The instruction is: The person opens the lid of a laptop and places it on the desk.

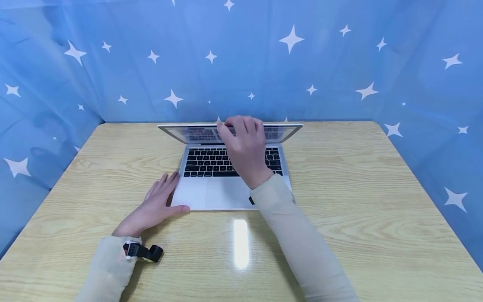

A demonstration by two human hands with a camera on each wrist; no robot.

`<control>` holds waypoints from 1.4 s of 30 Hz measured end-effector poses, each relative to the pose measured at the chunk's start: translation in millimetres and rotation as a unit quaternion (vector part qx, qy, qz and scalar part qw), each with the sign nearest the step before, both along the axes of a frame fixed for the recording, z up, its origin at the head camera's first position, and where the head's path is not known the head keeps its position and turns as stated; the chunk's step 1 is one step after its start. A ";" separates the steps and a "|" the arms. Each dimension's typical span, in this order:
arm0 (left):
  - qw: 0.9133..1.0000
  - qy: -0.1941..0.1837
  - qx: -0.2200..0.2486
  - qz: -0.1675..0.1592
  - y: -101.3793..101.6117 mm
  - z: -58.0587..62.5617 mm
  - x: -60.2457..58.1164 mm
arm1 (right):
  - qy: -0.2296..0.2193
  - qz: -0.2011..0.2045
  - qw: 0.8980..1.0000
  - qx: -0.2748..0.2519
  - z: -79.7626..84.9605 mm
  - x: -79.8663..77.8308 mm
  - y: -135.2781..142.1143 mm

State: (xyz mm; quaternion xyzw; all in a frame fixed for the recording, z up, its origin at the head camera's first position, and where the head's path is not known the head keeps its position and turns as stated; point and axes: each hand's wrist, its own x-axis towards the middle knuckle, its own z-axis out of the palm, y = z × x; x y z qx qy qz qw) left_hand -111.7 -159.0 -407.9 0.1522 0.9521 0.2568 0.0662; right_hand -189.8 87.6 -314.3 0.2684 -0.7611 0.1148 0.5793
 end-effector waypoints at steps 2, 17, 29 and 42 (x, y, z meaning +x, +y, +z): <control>1.000 -0.001 0.001 0.002 -0.2 0.5 0.0 | 0.001 -0.007 1.000 -0.004 -0.2 -4.1 -1.1; 1.000 -0.018 0.006 0.004 -0.4 2.3 -1.2 | -0.024 -0.030 0.999 -0.002 -2.0 -18.9 -2.7; 1.000 -0.016 0.002 0.007 -0.5 1.4 -1.4 | -0.031 -0.007 0.999 -0.010 -7.7 -20.4 -2.3; 1.000 -0.020 0.003 0.008 -0.2 3.5 -1.1 | -0.057 -0.004 0.998 0.041 -7.5 -20.1 4.8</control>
